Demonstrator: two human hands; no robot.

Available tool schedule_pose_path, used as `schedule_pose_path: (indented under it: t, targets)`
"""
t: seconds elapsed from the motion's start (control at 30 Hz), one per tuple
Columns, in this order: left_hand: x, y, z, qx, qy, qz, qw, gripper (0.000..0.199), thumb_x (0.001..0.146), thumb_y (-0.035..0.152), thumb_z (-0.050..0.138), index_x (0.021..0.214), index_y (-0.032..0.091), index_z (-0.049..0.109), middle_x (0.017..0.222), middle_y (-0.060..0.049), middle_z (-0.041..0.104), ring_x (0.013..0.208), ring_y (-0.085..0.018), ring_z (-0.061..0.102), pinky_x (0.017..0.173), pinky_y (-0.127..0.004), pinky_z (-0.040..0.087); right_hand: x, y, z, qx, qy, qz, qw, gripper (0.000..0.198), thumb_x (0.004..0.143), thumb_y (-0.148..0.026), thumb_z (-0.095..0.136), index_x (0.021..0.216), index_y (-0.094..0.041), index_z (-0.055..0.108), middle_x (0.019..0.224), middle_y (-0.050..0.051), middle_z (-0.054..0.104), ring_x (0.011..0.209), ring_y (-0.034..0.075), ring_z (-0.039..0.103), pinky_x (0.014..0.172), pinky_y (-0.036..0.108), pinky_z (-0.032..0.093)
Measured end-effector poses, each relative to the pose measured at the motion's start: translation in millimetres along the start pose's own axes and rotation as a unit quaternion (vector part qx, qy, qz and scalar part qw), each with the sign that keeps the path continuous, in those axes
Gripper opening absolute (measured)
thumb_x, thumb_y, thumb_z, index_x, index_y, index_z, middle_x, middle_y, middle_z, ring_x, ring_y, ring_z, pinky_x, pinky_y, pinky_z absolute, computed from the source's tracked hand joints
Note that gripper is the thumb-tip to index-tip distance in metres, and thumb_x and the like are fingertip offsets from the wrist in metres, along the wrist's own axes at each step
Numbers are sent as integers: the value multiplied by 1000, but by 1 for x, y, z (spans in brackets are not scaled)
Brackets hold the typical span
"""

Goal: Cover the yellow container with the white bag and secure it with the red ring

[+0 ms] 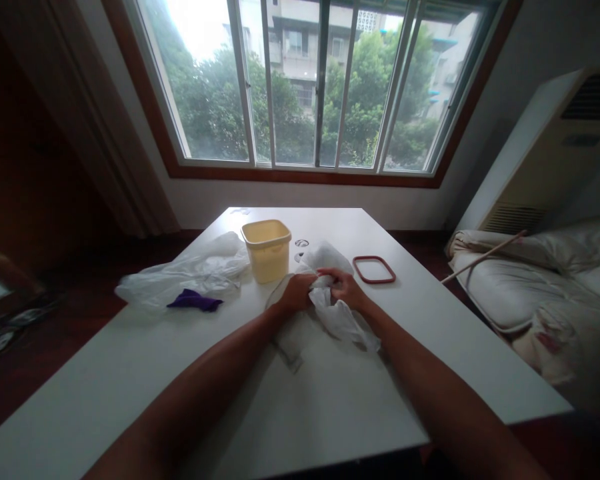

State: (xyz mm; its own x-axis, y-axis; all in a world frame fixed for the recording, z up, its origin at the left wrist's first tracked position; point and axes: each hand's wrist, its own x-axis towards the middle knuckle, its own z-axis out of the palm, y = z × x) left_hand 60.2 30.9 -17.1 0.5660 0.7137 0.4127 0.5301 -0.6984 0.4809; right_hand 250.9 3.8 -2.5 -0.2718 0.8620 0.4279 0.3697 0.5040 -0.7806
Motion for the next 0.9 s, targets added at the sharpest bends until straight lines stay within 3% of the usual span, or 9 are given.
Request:
schedule_pose_path:
  t: [0.1, 0.23, 0.4, 0.57, 0.7, 0.9]
  targets:
    - [0, -3, 3, -30, 1, -1, 1000, 21, 83, 32, 55, 77, 15, 67, 76, -1, 68, 73, -15, 59, 71, -24, 44, 0, 5, 0, -117, -19, -27, 993, 42, 72, -11, 54, 109, -20, 72, 111, 6, 72, 107, 22, 63, 98, 36, 47]
    - [1, -2, 6, -41, 7, -7, 999, 22, 78, 23, 54, 93, 15, 69, 82, -1, 70, 74, -14, 61, 71, -23, 45, 4, 11, -9, -213, 7, -14, 977, 32, 78, -10, 52, 98, -18, 76, 98, 6, 73, 98, 21, 62, 94, 34, 46]
    - [1, 6, 5, 8, -2, -31, 999, 48, 80, 31, 60, 127, 22, 58, 90, -3, 73, 78, -19, 67, 76, -29, 50, 9, 29, -23, -277, 88, 27, 956, 34, 75, -6, 49, 94, -17, 75, 98, 8, 73, 99, 21, 62, 94, 31, 45]
    - [0, 13, 5, 56, -39, 20, 997, 56, 80, 44, 67, 131, 26, 55, 114, -7, 71, 102, -27, 68, 87, -35, 51, 10, 41, -29, -304, 162, 78, 936, 40, 71, -3, 47, 97, -15, 75, 102, 9, 73, 99, 23, 62, 94, 32, 45]
    - [2, 8, 6, 82, -12, -10, 996, 46, 83, 35, 64, 128, 27, 56, 117, -6, 70, 104, -26, 68, 89, -35, 51, 6, 27, -32, -358, 121, 55, 924, 45, 74, -7, 51, 114, -16, 70, 113, 12, 69, 108, 27, 58, 95, 36, 43]
    - [4, -7, 7, 40, 78, -47, 995, 45, 86, 27, 56, 131, 22, 54, 104, -7, 73, 90, -24, 70, 83, -35, 52, -2, -11, -28, -381, 16, -107, 918, 63, 79, -23, 62, 141, -19, 49, 140, 13, 52, 131, 31, 41, 108, 45, 30]
